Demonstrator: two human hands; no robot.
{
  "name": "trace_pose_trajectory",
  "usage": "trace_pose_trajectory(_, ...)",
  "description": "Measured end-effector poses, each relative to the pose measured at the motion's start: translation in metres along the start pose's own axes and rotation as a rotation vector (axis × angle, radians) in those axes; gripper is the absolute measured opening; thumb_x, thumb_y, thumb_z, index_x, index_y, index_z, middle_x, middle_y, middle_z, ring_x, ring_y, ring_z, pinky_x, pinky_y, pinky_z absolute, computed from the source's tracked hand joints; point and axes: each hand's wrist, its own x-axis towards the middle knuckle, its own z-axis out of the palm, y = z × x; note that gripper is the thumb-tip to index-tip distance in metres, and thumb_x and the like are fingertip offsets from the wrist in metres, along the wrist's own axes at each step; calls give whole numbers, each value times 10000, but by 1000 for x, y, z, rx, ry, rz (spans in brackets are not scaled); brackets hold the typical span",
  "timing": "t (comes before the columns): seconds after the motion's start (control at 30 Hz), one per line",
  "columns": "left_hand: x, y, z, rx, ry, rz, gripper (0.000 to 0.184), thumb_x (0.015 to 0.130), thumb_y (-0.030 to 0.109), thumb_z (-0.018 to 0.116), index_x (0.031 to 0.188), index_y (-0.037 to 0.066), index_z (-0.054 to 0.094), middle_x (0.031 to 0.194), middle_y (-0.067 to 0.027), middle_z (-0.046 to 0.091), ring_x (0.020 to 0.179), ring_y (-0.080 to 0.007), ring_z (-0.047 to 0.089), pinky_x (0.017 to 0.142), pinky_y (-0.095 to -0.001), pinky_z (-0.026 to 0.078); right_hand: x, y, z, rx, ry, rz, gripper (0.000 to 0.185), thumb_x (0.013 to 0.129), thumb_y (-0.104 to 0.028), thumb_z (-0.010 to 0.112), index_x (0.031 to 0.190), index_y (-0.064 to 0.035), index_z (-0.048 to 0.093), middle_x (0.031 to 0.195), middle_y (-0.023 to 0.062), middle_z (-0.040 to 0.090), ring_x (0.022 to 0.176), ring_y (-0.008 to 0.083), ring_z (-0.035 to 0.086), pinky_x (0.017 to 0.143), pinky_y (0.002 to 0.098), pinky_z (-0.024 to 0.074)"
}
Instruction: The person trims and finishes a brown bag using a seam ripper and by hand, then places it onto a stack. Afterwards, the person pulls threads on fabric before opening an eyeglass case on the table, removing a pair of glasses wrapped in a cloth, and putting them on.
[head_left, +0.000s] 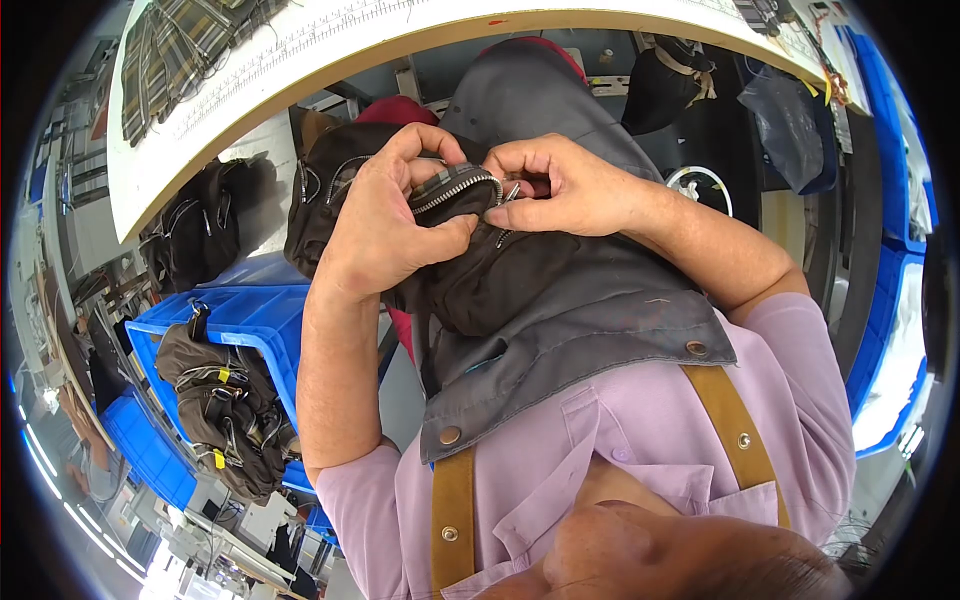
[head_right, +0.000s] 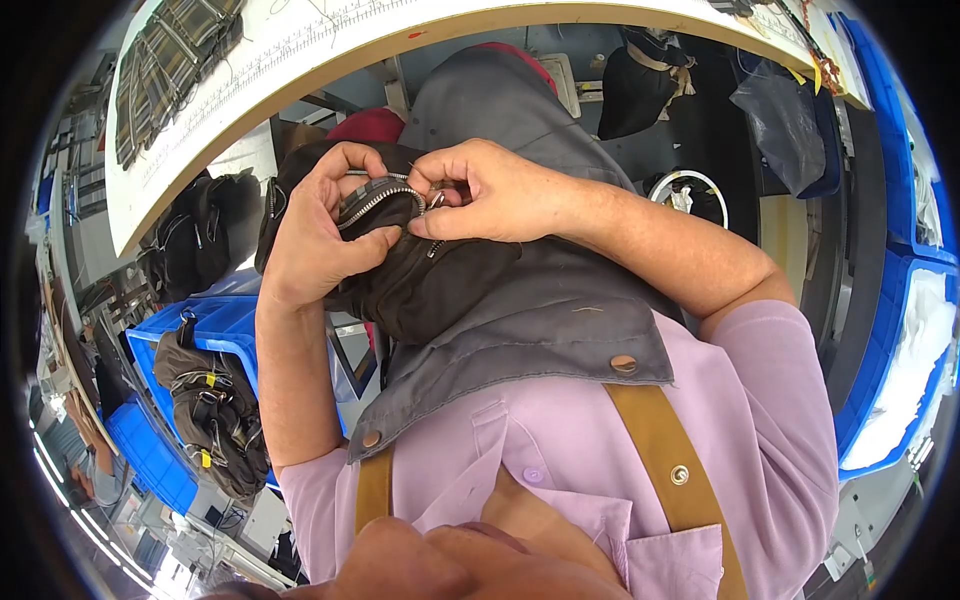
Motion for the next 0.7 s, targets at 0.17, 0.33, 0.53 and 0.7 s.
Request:
trace_pose_trajectory(0.17, 2, -1, -2, -18, -13, -18, 487, 698, -60, 699, 1130, 34, 494, 907, -50, 673, 823, -55, 614, 744, -201, 477, 1, 2, -1, 25, -9, 2, 137, 897, -164, 727, 867, -66, 636, 679, -102, 463, 632, 4, 386, 559, 213, 321)
trace_pose_trajectory(0.33, 3, -4, -2, -70, -23, -6, 483, 694, -42, 710, 1121, 32, 496, 871, -43, 676, 787, -53, 602, 721, -202, 469, 1, 2, -1, 51, -27, 18, 153, 903, -176, 735, 867, -66, 634, 681, -100, 475, 634, -2, 392, 556, 207, 317)
trace_pose_trajectory(0.53, 4, -7, 0, -124, 1, 33, 488, 713, -7, 741, 1135, 14, 496, 907, -58, 691, 818, -62, 600, 738, -225, 481, 0, 1, -4, 2, -30, -6, 223, 904, -243, 755, 911, -58, 633, 707, -85, 475, 652, 23, 415, 562, 228, 332)
trace_pose_trajectory(0.7, 2, -22, -5, -102, -26, 21, 462, 734, 37, 801, 1135, -2, 575, 983, -46, 688, 892, -87, 628, 822, -243, 496, -18, -36, -39, -658, 109, -151, 291, 980, -225, 607, 1192, -34, 548, 880, 50, 590, 783, 197, 580, 686, 332, 474)
